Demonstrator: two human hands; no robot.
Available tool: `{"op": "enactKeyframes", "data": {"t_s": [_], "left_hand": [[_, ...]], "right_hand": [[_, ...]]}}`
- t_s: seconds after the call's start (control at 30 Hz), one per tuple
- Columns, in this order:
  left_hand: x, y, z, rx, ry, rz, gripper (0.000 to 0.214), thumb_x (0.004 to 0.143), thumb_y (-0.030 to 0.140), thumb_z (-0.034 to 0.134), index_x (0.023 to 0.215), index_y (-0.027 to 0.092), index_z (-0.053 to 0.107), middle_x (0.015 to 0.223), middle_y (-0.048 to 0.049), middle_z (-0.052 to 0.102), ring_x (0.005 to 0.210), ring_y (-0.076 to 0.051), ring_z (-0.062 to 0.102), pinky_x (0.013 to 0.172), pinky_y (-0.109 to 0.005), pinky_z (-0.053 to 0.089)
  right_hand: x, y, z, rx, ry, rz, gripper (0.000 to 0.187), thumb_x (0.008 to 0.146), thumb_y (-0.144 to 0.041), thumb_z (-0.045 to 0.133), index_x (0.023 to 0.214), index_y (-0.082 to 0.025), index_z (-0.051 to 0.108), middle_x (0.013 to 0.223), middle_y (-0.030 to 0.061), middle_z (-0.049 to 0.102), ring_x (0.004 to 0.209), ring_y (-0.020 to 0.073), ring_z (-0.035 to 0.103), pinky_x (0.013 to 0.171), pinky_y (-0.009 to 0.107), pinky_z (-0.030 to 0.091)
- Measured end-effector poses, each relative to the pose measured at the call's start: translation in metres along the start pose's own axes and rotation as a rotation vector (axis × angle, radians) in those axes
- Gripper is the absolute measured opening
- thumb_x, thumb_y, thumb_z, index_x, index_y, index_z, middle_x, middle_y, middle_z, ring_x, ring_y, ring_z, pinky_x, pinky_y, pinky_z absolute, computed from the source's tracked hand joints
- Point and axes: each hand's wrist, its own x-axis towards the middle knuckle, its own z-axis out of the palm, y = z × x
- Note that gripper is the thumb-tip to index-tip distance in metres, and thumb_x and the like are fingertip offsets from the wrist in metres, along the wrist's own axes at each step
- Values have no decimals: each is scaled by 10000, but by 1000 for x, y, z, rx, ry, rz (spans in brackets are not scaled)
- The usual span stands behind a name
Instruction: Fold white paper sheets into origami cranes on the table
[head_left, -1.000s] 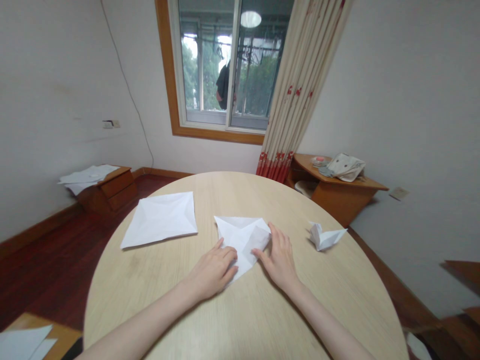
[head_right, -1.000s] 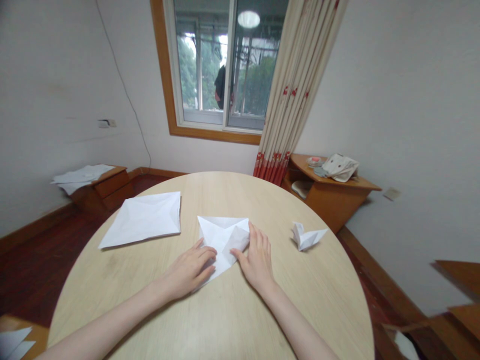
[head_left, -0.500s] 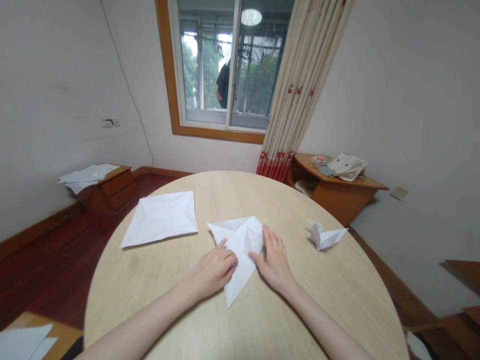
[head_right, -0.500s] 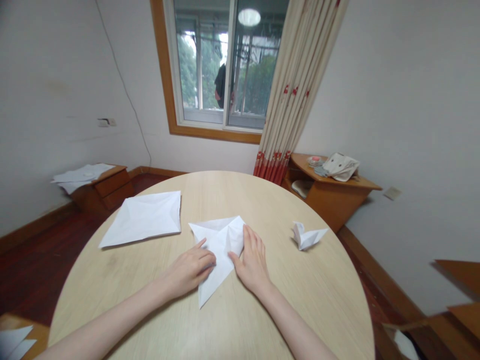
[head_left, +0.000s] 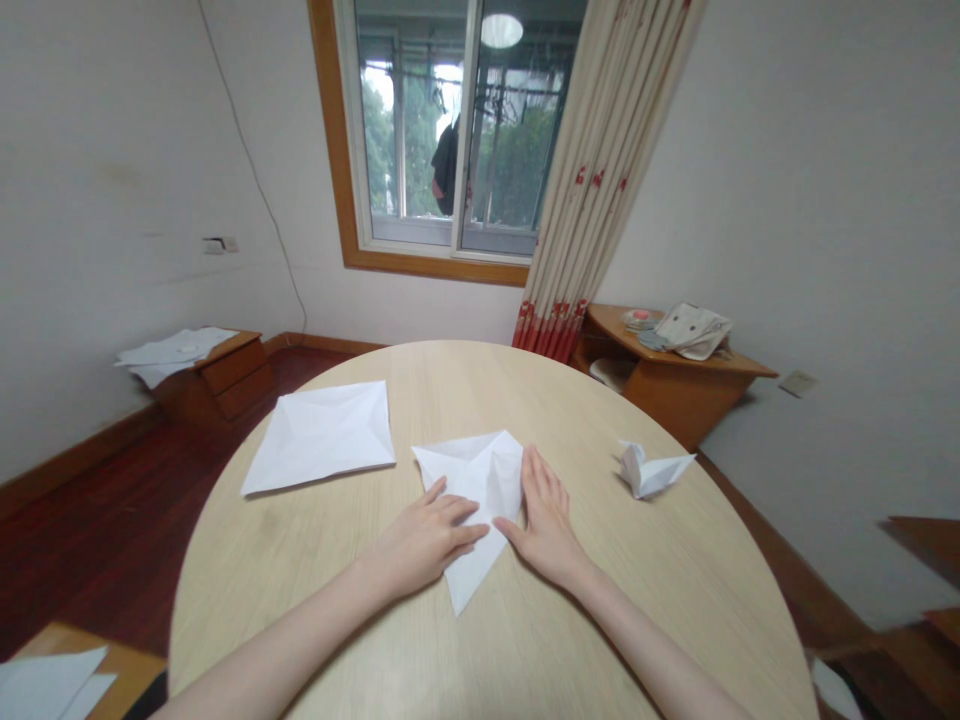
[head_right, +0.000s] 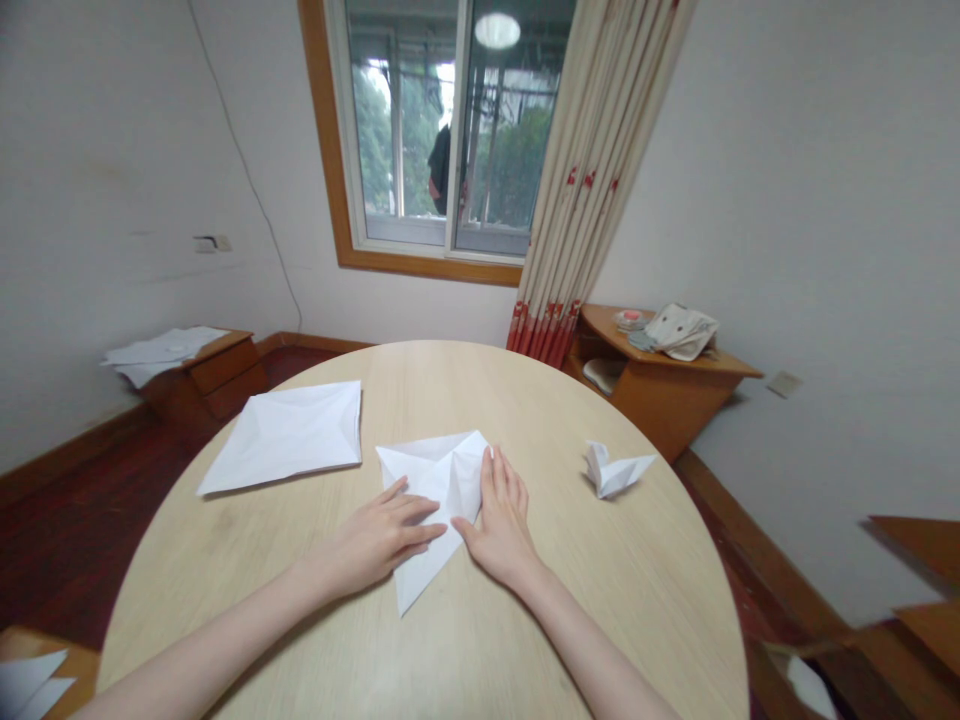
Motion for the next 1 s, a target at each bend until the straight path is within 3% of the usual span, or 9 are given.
{"op": "enactKeyframes", "data": {"t_s": [0.27, 1.0], "left_hand": [[-1, 0, 4, 27, -63, -38, 347, 939, 312, 504, 1277, 253, 557, 1370, -132, 506, 1256, -281, 481, 1085, -516, 299], [1, 0, -1, -42, -61, -86, 324, 897, 301, 584, 1215, 251, 611, 1331, -115, 540, 1234, -248, 499, 1105, -492, 283]], "right_hand": [[3, -1, 2, -35, 38, 74, 924, 815, -444, 545, 1493, -178, -23, 1553, 157, 121, 1418, 308, 124, 1096, 510, 166], [3, 4, 7, -57, 32, 48, 869, 848, -524, 499, 1495, -165, 45, 1529, 170, 209, 1399, 309, 187, 1084, 507, 186]]}}
